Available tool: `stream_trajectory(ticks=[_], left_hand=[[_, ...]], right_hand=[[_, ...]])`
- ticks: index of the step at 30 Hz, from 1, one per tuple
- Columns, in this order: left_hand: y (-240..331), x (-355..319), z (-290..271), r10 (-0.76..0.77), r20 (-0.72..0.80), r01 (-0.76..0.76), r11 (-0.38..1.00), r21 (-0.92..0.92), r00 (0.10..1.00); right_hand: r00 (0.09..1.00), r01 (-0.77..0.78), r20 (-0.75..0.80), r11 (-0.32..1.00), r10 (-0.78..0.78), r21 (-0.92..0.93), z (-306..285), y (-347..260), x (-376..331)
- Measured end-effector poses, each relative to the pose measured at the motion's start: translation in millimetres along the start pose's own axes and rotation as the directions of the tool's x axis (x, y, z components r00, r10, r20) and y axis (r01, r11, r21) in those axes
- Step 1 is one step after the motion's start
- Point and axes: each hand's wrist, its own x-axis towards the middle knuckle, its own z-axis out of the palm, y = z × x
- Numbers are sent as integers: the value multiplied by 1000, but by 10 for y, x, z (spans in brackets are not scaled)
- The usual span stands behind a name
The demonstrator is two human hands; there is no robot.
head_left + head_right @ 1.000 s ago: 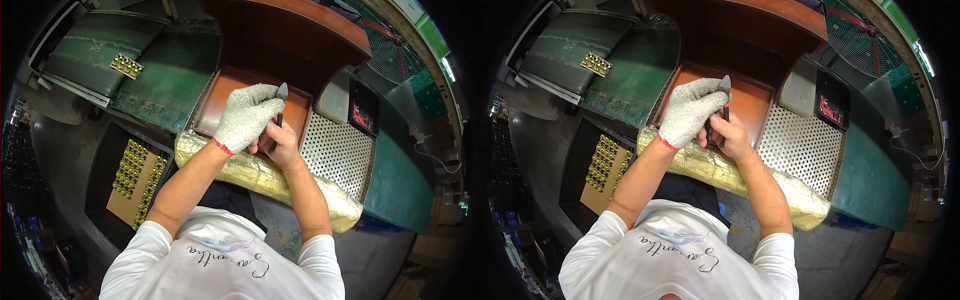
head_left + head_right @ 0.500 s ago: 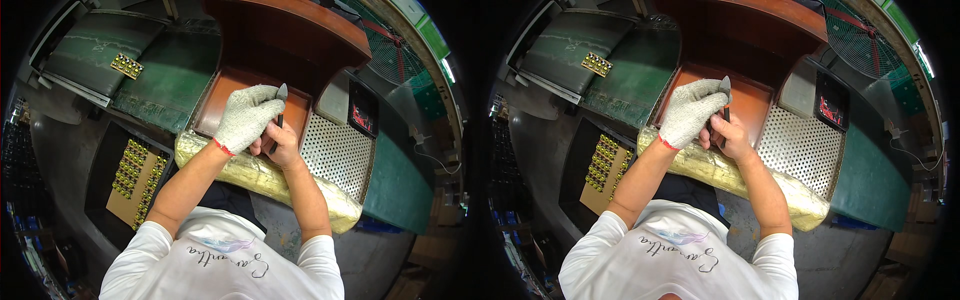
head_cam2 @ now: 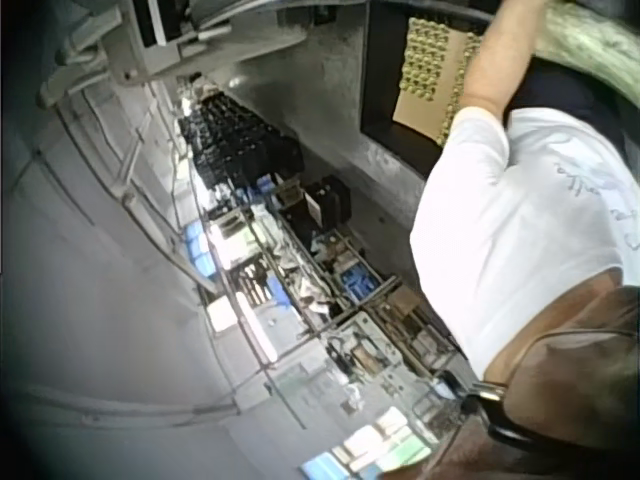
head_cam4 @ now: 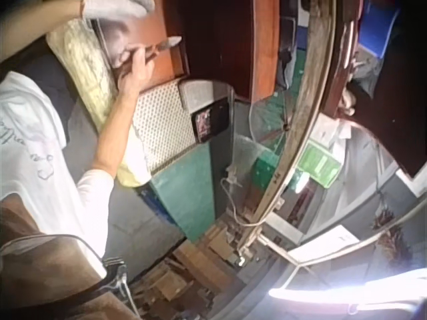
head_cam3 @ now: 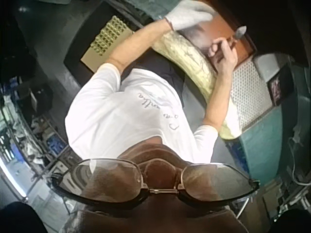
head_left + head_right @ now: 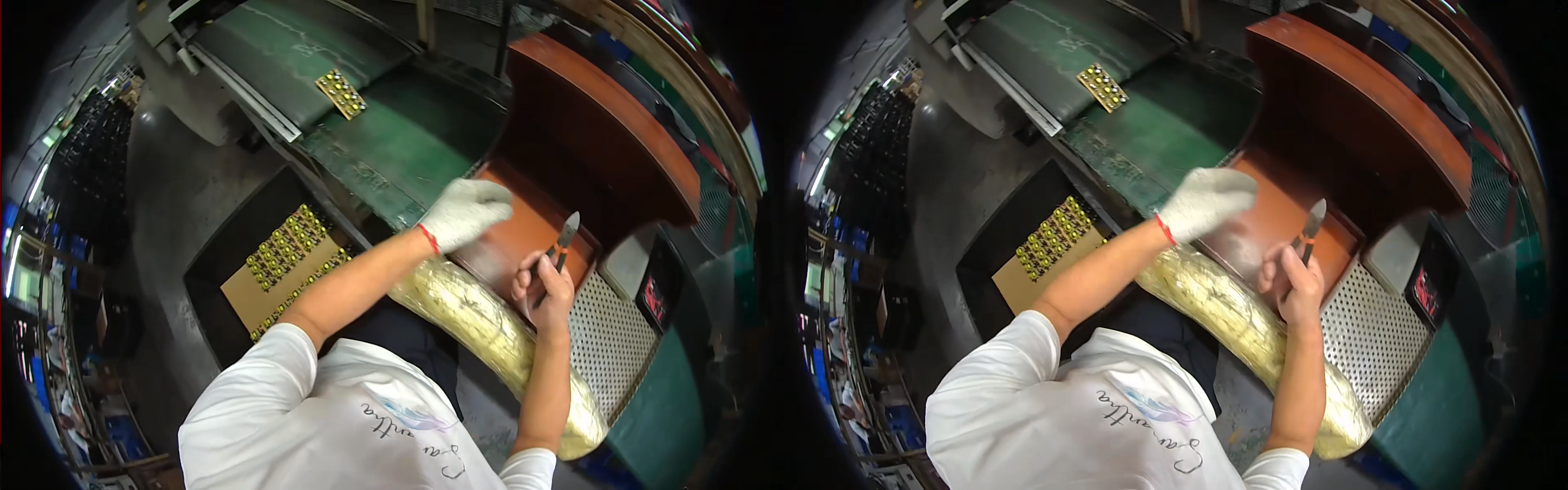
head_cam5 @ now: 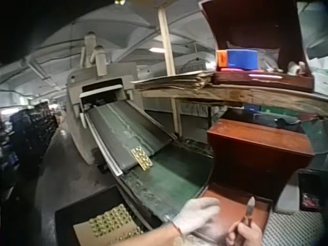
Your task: Using pliers to trim tabs or separate smaller circuit boards from a larger panel at a workstation.
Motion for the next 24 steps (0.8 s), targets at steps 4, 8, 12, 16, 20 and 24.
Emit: stream_trajectory(ticks=[4, 8, 12, 16, 20, 24], left_hand=[[-655, 443, -1154, -223, -262, 193, 972, -136, 939], [-1323, 850, -2419, -304, -518, 128, 929, -347, 800], [-1811, 1212, -3172, -281, -733, -50, 918, -394, 620], [-1958, 1592, -3285, -250, -742, -160, 887, -433, 622], [-2161, 1818, -3448, -207, -780, -192, 903, -385, 590], [-2267, 1996, -3472, -176, -873, -63, 972, -228, 454]], right_hand=[[988, -32, -152, 999, 27, -30, 22, 9, 77], [976, -85, -207, 996, 75, -40, -11, 46, 183], [963, -71, -264, 995, 50, -72, -18, 110, 291], [911, -38, -412, 999, 31, -7, -3, 84, 293], [947, -32, -318, 999, 40, 31, -120, 76, 318], [950, -54, -305, 998, 61, 30, -98, 120, 393]])
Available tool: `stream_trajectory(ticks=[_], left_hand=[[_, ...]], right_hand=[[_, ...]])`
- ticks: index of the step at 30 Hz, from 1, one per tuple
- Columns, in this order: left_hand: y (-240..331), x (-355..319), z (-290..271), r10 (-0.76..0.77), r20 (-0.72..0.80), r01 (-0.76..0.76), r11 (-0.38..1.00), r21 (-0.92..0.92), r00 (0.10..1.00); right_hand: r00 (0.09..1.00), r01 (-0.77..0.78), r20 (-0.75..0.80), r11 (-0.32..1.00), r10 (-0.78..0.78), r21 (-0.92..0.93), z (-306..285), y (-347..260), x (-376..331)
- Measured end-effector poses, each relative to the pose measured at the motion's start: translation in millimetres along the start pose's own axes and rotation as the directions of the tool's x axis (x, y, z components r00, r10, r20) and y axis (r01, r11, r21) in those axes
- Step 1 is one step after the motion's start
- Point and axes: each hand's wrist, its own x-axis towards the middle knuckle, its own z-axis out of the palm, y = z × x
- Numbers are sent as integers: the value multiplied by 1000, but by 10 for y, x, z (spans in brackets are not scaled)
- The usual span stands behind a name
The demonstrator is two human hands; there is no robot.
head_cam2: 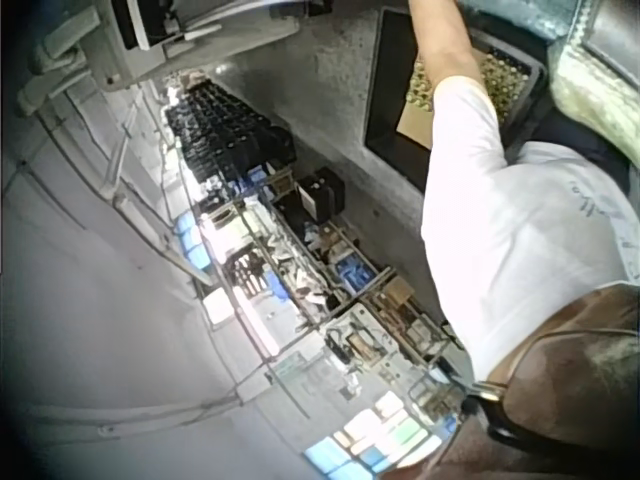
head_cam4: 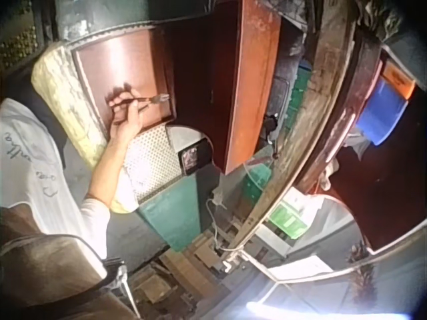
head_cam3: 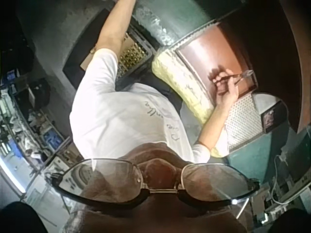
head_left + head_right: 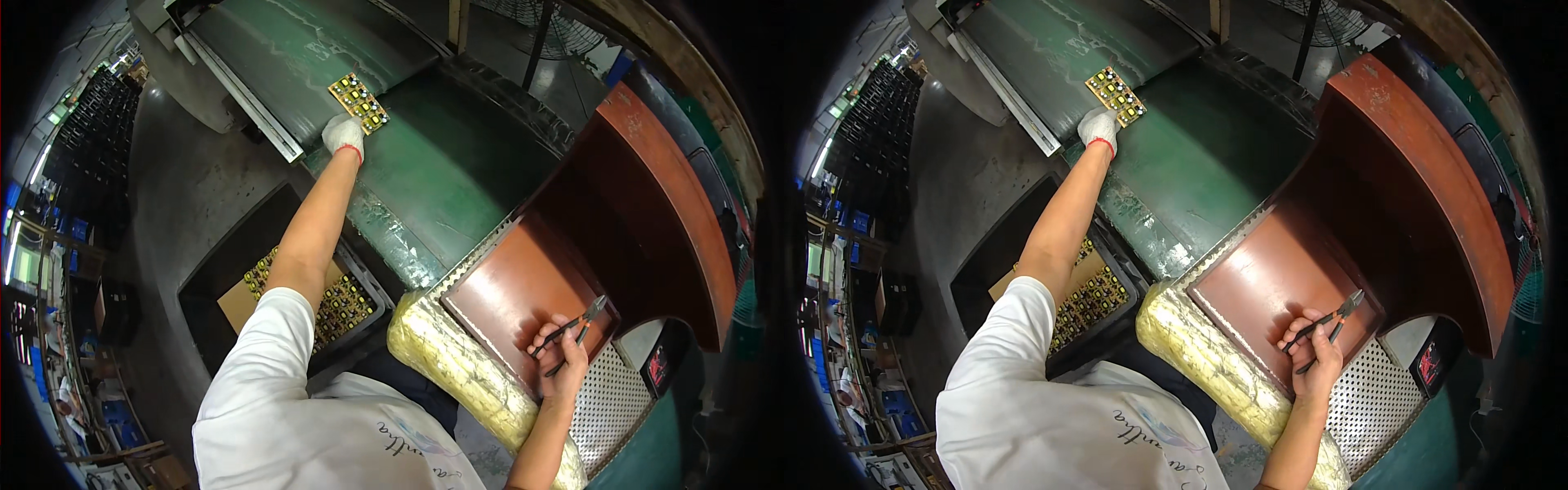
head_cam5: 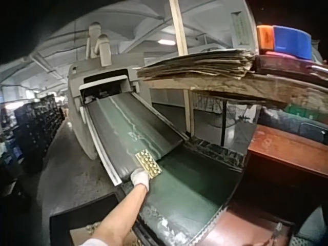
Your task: Using pliers to trim tabs or separate smaller circuit boards from a larger panel at a workstation.
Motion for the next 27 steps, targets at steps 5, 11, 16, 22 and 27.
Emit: stream_trajectory(ticks=[5, 11, 16, 22, 27], left_hand=[[161, -274, 343, -219, 73, 230, 948, -219, 973], [140, -432, 30, -184, 394, 262, 952, -155, 901], [565, -1742, -196, -229, 827, 514, 854, -82, 514], [1441, -3605, -645, -242, 965, 740, 666, 91, 99], [1417, -4452, -764, -249, 956, 768, 577, 276, -157]], right_hand=[[1000, -8, 2, 999, 8, -32, -38, 68, -2], [999, -32, -23, 995, 30, -92, 20, 30, -59], [1000, -9, -20, 989, 6, -145, -151, 57, -151], [994, 6, 109, 997, 2, -72, 185, 41, -164], [980, -70, 196, 982, 36, 174, 406, 119, -444]])
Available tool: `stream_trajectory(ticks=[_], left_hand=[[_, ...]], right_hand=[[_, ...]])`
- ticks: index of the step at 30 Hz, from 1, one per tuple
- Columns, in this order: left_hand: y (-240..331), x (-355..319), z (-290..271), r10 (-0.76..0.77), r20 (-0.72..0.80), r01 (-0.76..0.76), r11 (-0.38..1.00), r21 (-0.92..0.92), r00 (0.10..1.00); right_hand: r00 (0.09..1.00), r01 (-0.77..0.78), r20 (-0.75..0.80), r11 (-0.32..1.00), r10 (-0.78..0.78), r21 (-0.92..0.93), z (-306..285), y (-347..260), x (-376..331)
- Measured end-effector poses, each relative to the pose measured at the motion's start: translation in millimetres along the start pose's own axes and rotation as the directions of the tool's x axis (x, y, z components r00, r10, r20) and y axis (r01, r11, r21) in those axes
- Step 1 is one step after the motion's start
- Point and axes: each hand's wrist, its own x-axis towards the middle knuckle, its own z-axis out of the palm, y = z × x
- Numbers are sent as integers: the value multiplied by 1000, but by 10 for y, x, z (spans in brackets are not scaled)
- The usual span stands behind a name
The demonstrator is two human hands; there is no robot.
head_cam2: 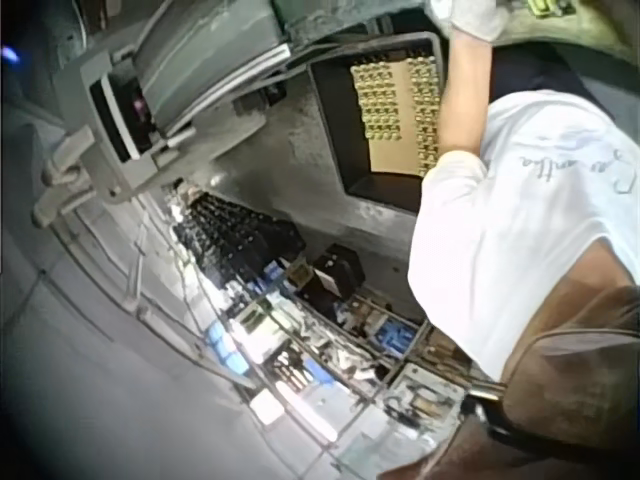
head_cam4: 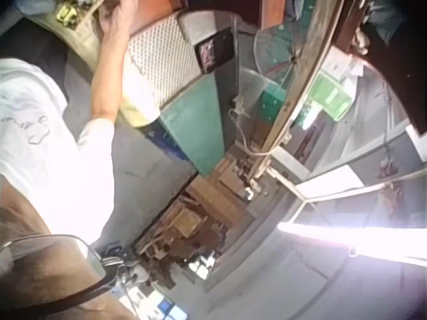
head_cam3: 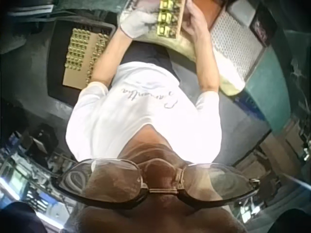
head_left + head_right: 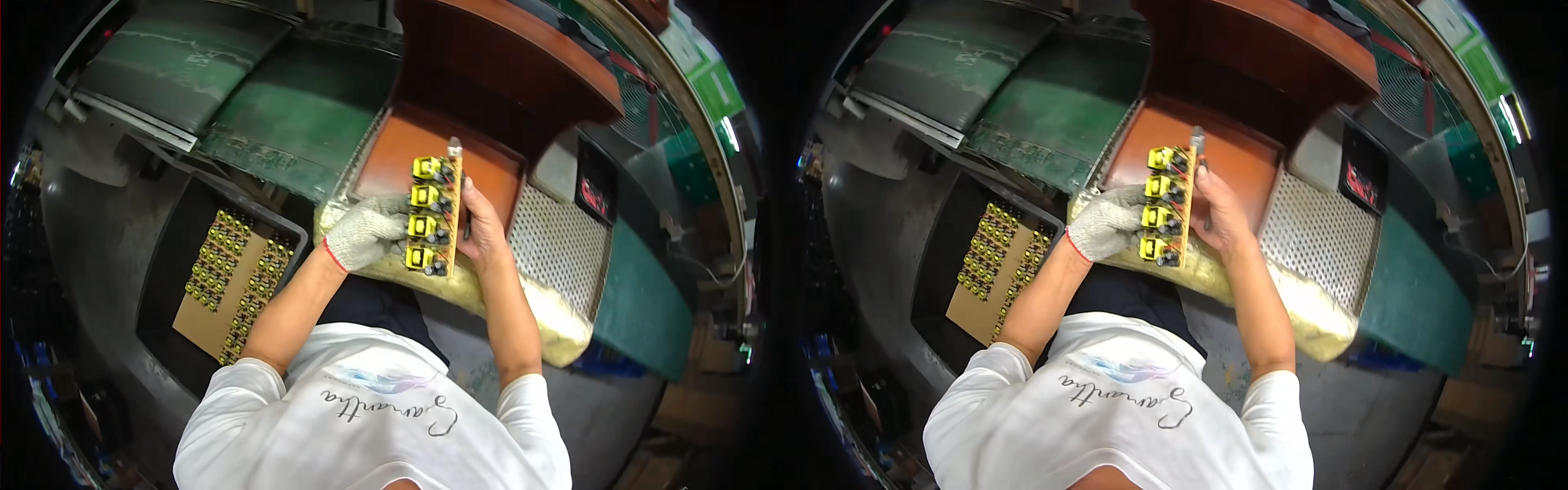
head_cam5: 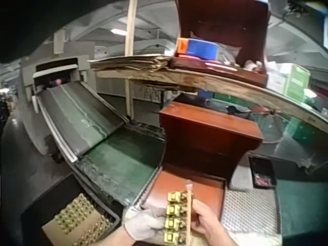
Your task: Using pliers to trim tabs or separate smaller circuit boards from a larger panel at a workstation.
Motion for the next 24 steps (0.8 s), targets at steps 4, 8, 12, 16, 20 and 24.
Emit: stream_trajectory(ticks=[4, 8, 12, 16, 20, 24], left_hand=[[-272, -13, 90, -144, 20, 143, 990, 9, 989], [-350, -69, 115, -195, 44, 192, 979, 67, 980], [-293, -48, -27, -271, 16, 265, 952, 154, 963], [-210, -102, -2, -205, -111, 227, 937, 265, 973], [-170, -42, 369, 21, -206, 69, 905, 419, 978], [-189, 214, 380, 165, -123, -4, 612, 791, 978]], right_hand=[[990, -3, 138, 1000, 0, 26, -145, -19, -281], [977, 79, 205, 995, -64, -68, -103, -130, -454], [988, 4, 152, 995, 11, -99, -53, -177, -504], [992, -63, -116, 981, 42, -184, -29, -252, -456], [960, -130, -277, 839, -26, -528, 182, -295, -182], [943, -45, -267, 714, -201, -698, 192, -247, 122]])
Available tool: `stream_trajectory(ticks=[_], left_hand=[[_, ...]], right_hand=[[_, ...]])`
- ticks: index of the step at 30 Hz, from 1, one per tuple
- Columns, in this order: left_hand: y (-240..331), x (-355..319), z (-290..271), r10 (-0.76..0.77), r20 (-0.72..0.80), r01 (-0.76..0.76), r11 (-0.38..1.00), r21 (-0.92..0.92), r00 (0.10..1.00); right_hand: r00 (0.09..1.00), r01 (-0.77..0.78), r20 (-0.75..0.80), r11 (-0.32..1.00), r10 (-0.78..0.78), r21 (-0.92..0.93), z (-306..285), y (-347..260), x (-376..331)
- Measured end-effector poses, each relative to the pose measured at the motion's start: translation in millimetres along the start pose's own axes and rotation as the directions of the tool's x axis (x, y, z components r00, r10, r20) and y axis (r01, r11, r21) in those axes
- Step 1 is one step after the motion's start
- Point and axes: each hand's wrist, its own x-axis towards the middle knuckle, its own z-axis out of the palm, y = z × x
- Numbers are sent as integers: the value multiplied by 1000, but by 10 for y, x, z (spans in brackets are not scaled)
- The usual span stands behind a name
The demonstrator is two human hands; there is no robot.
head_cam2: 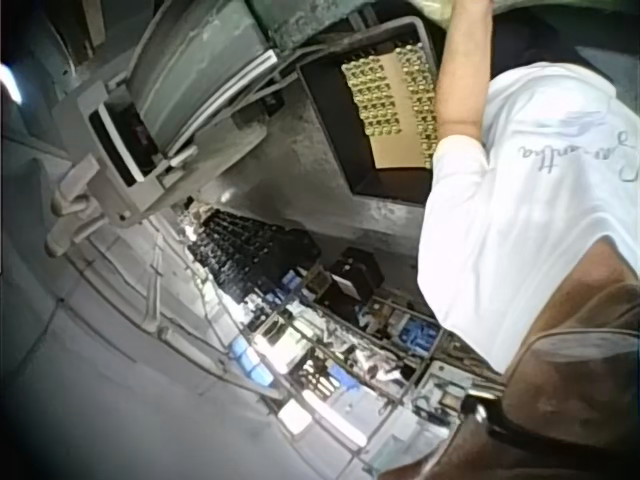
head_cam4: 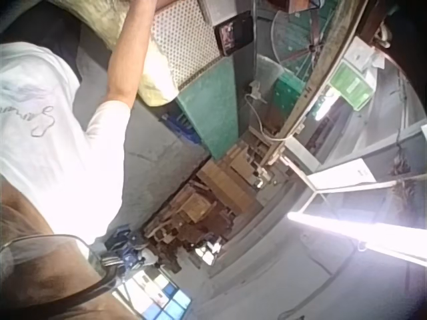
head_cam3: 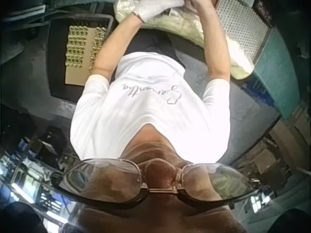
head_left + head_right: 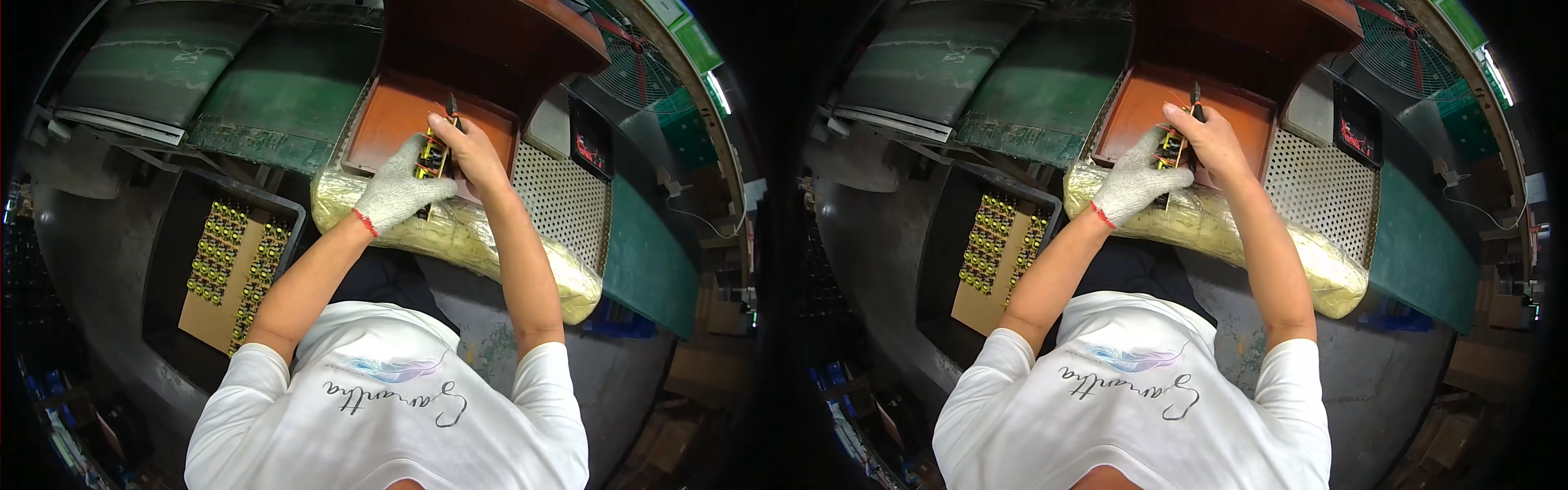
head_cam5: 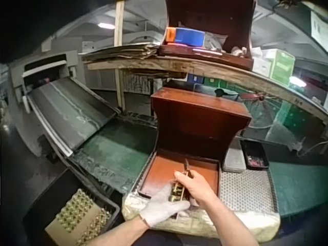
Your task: Using pliers to trim tabs or separate smaller circuit boards from a larger panel at a workstation.
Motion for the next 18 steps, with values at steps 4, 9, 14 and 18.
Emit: stream_trajectory(ticks=[4, 9, 14, 18], left_hand=[[-311, 59, -139, -19, -2, 17, 944, -330, 1000], [-642, 6, -345, 29, 151, 116, 500, -858, 988], [-759, -8, -372, 82, 48, 11, 402, -915, 995], [-788, -35, -383, 91, 44, 0, 438, -899, 995]], right_hand=[[995, -79, 62, 994, 74, 81, 26, -167, -139], [997, -75, -18, 994, 74, -73, -260, 81, -273], [938, 212, -4, 585, -346, -783, -353, 389, -533], [924, 294, 114, 490, -365, -820, -358, 488, -685]])
